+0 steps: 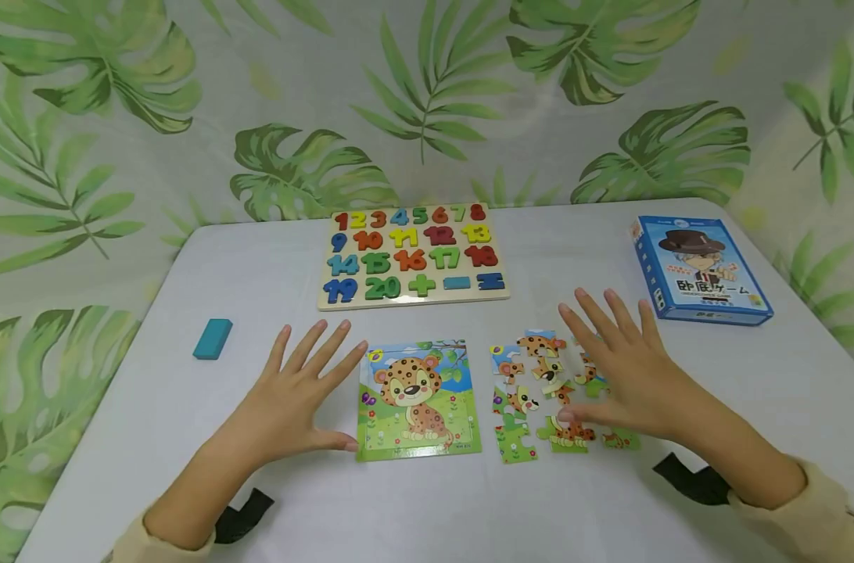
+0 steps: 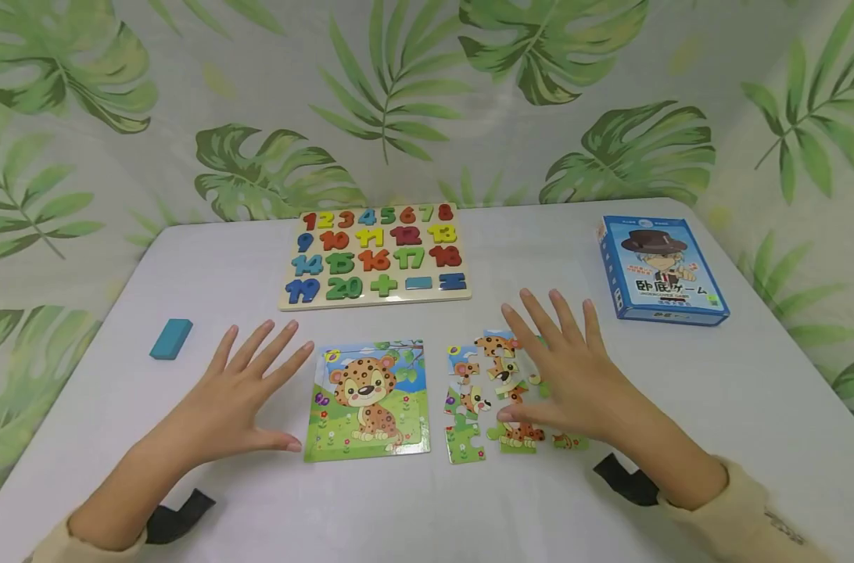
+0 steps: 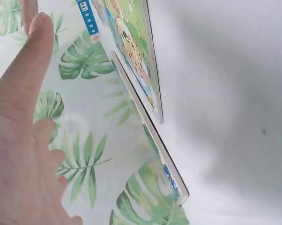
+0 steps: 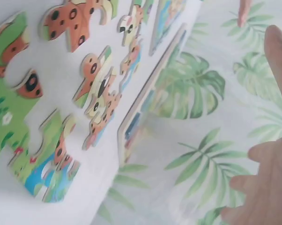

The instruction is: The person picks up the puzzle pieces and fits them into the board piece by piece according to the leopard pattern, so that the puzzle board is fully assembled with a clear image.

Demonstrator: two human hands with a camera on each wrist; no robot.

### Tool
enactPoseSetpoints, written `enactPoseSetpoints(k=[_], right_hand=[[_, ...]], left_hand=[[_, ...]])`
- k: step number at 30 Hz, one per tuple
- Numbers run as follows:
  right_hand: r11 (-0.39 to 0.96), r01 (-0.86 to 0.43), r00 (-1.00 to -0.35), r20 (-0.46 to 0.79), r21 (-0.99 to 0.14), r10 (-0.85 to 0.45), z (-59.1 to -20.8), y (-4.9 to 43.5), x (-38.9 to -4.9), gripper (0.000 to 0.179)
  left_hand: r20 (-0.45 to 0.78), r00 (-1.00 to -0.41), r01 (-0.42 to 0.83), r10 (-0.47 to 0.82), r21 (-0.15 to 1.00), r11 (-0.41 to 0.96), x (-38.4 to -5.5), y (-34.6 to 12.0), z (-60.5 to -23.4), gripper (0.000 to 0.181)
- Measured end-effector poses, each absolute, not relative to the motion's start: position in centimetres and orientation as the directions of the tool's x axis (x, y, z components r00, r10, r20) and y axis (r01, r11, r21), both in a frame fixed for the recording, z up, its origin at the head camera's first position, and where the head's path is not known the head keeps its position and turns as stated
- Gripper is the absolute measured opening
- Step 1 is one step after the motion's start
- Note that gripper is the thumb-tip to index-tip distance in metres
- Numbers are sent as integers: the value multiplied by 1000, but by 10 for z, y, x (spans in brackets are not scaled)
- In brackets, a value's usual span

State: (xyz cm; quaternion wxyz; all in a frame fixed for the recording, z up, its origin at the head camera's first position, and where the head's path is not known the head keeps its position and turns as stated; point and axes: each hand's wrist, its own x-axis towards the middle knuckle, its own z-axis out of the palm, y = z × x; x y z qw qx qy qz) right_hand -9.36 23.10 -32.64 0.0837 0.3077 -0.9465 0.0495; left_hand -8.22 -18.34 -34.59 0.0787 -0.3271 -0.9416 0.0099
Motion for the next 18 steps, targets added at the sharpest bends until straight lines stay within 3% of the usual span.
enactPoseSetpoints(k=[4,7,12,18], right_hand=[[746,-639,-767,236,-189,-597,-326,221,-101,114],[707,-633,-774,235,-316,-588,-329,214,-107,112],[662,-581,-802,194,-473,-565,-344,204,-116,104],[664,-493,-835,92,-563,-542,-362,198,-123,91]], left_hand=[[197,-726,664,659,-52,746,-83,-180,-352,109],[208,-723,671,658,-10,741,-82,-176,-359,108],[178,-782,622,598,152,768,-81,-170,-370,108],[59,-862,483,504,399,779,-81,-171,-385,104]])
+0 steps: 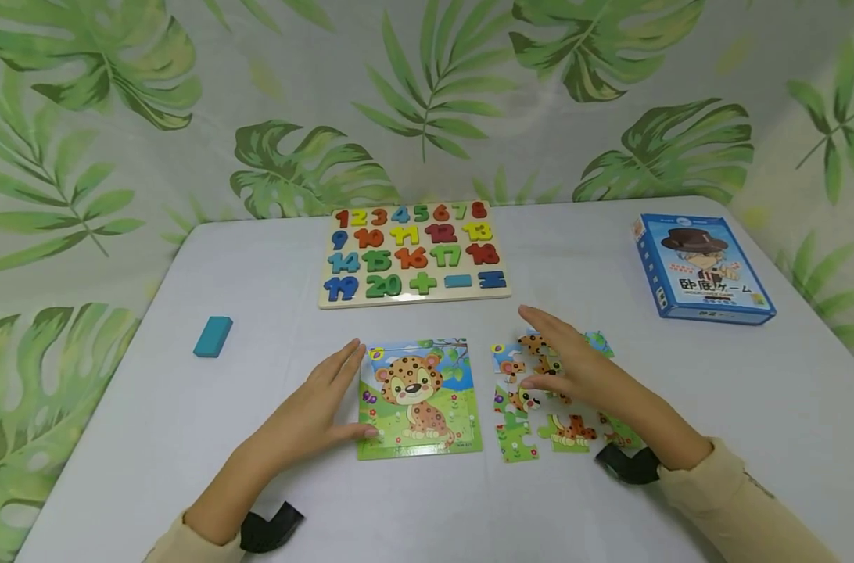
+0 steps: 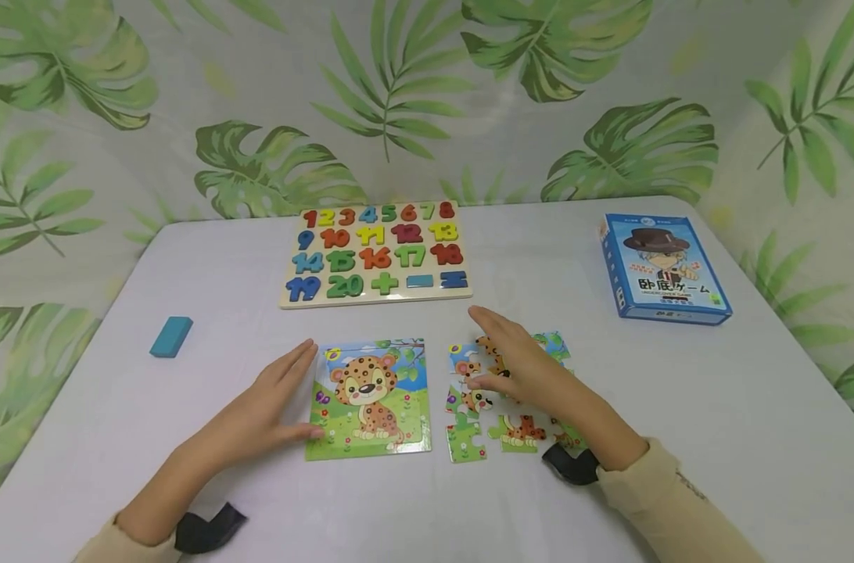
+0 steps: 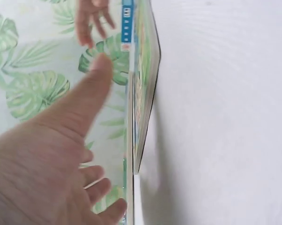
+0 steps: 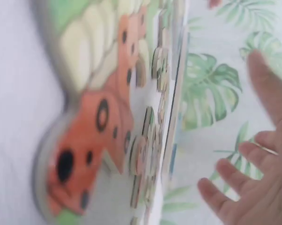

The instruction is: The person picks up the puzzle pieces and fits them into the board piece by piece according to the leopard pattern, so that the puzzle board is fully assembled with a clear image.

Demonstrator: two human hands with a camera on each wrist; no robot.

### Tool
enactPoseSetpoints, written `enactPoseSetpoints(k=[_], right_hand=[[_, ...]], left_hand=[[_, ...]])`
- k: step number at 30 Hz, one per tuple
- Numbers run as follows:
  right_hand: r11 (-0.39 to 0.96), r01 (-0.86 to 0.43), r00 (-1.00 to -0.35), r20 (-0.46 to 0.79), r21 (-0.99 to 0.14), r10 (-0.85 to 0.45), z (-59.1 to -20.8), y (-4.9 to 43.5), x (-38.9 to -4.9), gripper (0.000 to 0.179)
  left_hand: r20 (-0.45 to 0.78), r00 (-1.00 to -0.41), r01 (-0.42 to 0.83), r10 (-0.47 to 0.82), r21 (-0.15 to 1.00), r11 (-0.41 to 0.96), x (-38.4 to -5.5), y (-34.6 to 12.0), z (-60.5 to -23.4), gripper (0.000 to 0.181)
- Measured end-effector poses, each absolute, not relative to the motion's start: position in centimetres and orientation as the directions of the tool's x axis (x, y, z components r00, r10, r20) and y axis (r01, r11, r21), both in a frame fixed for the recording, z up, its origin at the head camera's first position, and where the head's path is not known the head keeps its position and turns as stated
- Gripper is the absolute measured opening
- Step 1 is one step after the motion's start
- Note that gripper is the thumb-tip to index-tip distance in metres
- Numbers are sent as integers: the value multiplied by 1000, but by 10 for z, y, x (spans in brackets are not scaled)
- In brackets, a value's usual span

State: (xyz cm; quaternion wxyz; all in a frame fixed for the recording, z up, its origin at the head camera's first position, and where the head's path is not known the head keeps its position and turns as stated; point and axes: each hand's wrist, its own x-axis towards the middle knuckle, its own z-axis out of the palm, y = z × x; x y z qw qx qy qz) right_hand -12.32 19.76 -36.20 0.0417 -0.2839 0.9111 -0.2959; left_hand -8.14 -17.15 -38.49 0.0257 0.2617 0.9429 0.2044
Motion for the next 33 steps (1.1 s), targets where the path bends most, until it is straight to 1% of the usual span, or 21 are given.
enactPoseSetpoints(k=[3,5,8,14,20,23,28,30,33], right_hand=[[664,-454,-842,43,-595,-537,-369,197,-127,83],[657,-444,-839,24,-609,-544,-373,198,-130,78],[641,-442,-828,11,-628,-561,-382,201,-135,70],[662,-462,-828,19,-590,-561,-397,203,-142,58],[660,-468,-828,32,-588,-559,-400,200,-143,44],[676,-471,-831,26,-567,-556,-397,198,-142,42],[705,-454,-850,26,-545,-527,-386,195,-139,44],[700,-447,-858,45,-557,-512,-380,193,-137,45],[664,-478,-850,112,-575,-515,-369,186,-133,45]], left_hand=[[4,-872,429,490,490,759,-83,-175,-392,103],[-13,-870,414,492,519,747,-84,-178,-396,101],[-13,-865,420,501,526,739,-86,-180,-401,99],[25,-856,451,516,524,722,-88,-182,-405,96],[38,-854,459,518,522,718,-89,-184,-409,96],[36,-855,459,518,518,722,-89,-184,-410,96],[39,-851,465,523,519,717,-89,-184,-410,97],[39,-851,465,524,519,717,-89,-184,-410,97],[38,-852,464,522,517,719,-90,-183,-410,97]])
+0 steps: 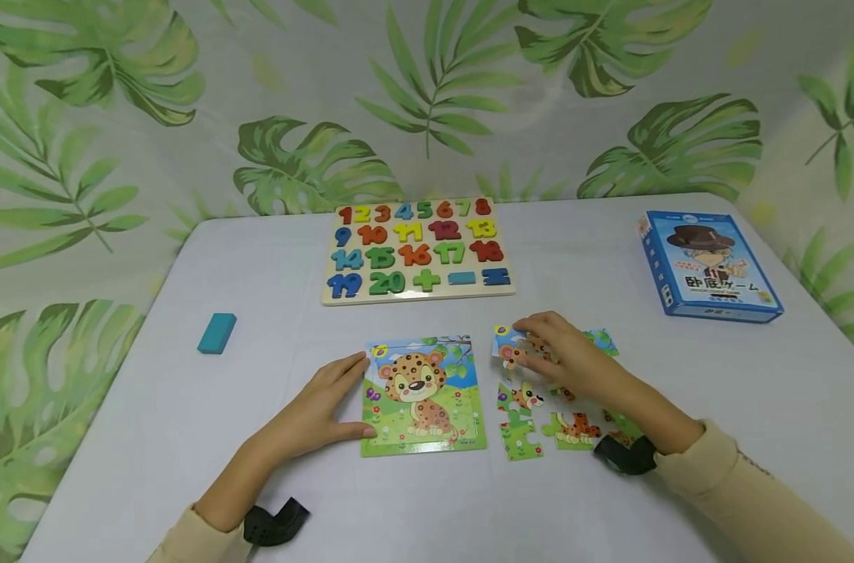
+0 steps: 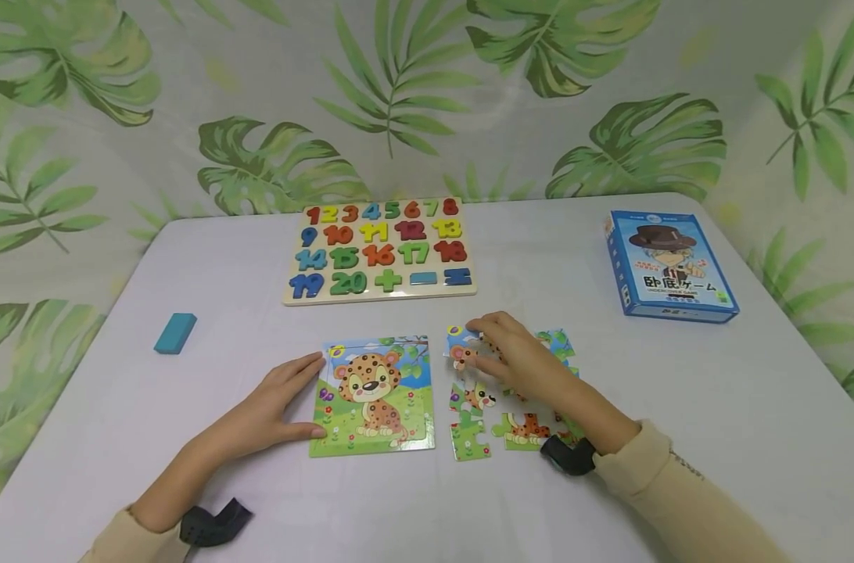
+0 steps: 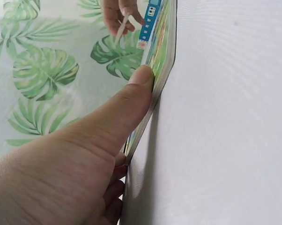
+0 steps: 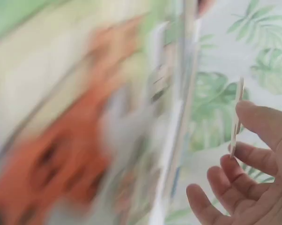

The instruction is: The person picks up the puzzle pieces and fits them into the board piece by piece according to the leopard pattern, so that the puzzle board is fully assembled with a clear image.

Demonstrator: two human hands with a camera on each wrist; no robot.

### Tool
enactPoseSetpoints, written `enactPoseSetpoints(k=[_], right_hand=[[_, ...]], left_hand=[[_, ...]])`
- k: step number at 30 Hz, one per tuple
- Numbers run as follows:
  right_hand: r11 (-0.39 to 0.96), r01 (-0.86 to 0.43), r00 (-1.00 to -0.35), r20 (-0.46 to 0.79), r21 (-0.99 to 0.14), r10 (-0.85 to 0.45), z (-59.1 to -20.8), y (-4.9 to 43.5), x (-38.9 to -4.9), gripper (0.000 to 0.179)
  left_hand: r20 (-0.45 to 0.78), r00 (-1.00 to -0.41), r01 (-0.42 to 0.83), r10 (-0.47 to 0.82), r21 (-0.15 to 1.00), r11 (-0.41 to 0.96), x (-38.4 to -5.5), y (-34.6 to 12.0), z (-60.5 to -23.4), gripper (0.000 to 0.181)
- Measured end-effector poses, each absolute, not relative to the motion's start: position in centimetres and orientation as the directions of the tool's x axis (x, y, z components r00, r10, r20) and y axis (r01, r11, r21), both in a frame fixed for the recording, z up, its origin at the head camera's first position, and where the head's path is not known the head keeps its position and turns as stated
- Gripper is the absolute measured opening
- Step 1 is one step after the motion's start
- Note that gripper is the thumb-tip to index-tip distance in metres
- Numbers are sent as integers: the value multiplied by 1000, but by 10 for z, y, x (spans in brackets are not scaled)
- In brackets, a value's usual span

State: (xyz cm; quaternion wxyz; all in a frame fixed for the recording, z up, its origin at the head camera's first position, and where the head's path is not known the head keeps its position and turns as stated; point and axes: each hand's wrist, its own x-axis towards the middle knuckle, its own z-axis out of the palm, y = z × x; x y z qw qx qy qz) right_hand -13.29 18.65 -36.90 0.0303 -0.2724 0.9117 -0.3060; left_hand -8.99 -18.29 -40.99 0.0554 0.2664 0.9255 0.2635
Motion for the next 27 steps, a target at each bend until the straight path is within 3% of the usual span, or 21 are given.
enactPoseSetpoints(k=[8,12,21,27], right_hand=[[464,-610,-766,327,-642,-554,-346,143,-123,44],[400,-637,-738,370,-659,-565,-347,115,-126,45],[462,-532,-782,203,-709,-589,-370,64,-137,44],[582,-509,-789,72,-634,-611,-384,52,-140,42]], left_hand=[[37,-857,456,514,520,722,-90,-182,-410,95],[38,-857,456,515,522,721,-91,-184,-411,96],[60,-847,476,528,527,704,-93,-185,-412,92],[55,-853,464,520,535,706,-93,-185,-409,90]])
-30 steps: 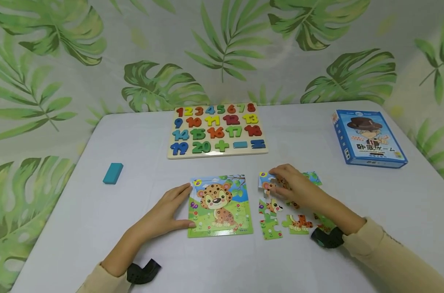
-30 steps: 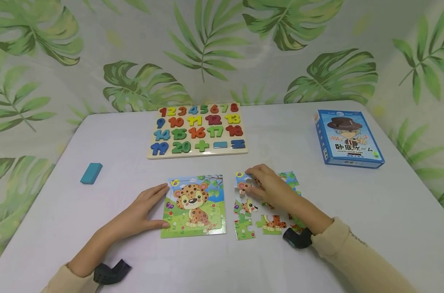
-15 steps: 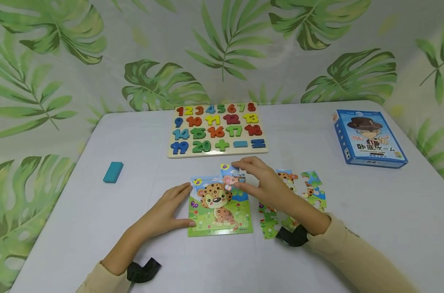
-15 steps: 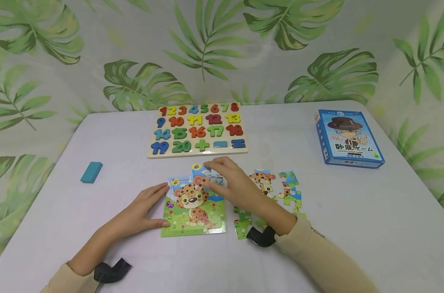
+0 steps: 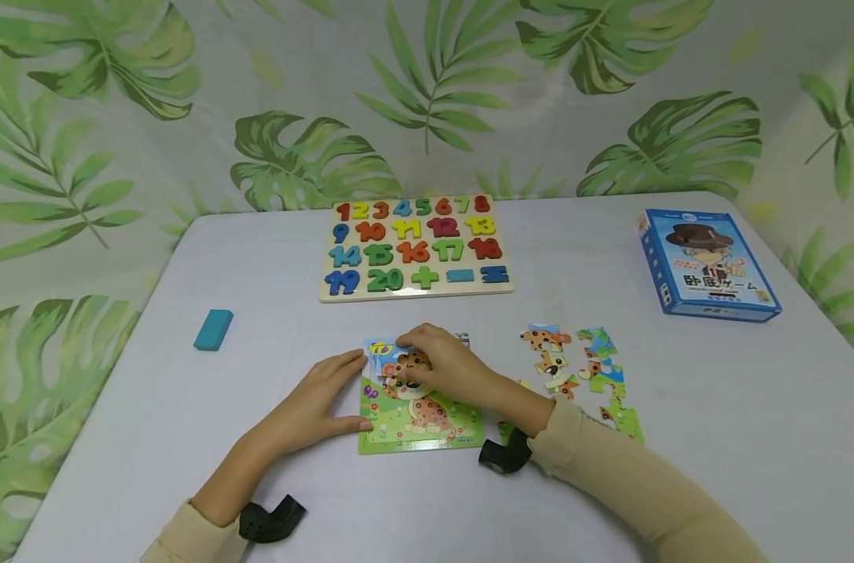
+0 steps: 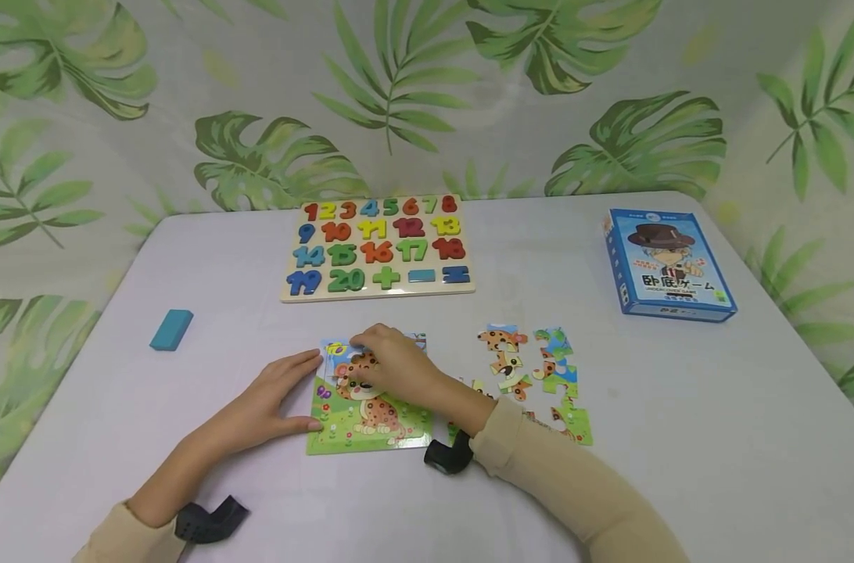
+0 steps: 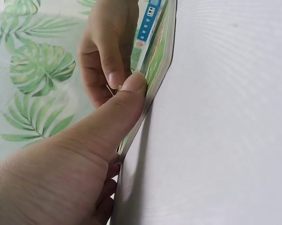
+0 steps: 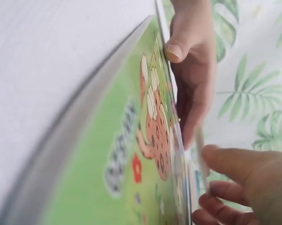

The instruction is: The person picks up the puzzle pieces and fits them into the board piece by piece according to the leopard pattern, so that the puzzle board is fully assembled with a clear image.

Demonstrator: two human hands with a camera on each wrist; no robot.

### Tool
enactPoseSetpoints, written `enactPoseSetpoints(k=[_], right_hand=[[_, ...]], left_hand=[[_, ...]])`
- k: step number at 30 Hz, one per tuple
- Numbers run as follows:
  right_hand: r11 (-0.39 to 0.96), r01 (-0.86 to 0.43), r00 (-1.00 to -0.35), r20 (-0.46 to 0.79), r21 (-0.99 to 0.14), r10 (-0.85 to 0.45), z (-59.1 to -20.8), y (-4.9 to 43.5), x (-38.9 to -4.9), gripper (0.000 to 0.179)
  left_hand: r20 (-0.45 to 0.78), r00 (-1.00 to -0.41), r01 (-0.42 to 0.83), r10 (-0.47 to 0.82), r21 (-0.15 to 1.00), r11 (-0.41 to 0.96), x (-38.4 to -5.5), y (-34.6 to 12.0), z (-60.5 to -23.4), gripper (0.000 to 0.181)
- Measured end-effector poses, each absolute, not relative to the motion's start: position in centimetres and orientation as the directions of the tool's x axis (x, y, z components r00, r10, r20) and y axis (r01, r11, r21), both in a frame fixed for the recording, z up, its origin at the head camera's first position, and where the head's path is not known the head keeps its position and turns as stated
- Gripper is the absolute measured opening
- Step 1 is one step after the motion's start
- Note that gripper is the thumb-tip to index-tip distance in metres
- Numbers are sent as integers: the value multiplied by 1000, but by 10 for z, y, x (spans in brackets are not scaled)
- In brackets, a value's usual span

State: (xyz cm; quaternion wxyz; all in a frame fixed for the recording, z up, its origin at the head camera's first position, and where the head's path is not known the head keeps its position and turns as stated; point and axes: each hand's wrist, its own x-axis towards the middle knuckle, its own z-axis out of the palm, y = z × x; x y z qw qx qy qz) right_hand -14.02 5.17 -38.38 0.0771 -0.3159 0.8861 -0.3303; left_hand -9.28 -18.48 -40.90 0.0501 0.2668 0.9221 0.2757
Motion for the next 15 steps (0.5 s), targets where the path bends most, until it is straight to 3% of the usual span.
enactPoseSetpoints(k=[6,15], right_hand=[[630,-541,-771,31,-557,-636,-389,51,-143,45],[610,-572,-756,64,-548,-651,-393,53,-144,38]], left_hand=[[53,-852,463,521,544,700,-94,-185,-408,90],[37,-852,465,522,510,723,-96,-183,-403,90]])
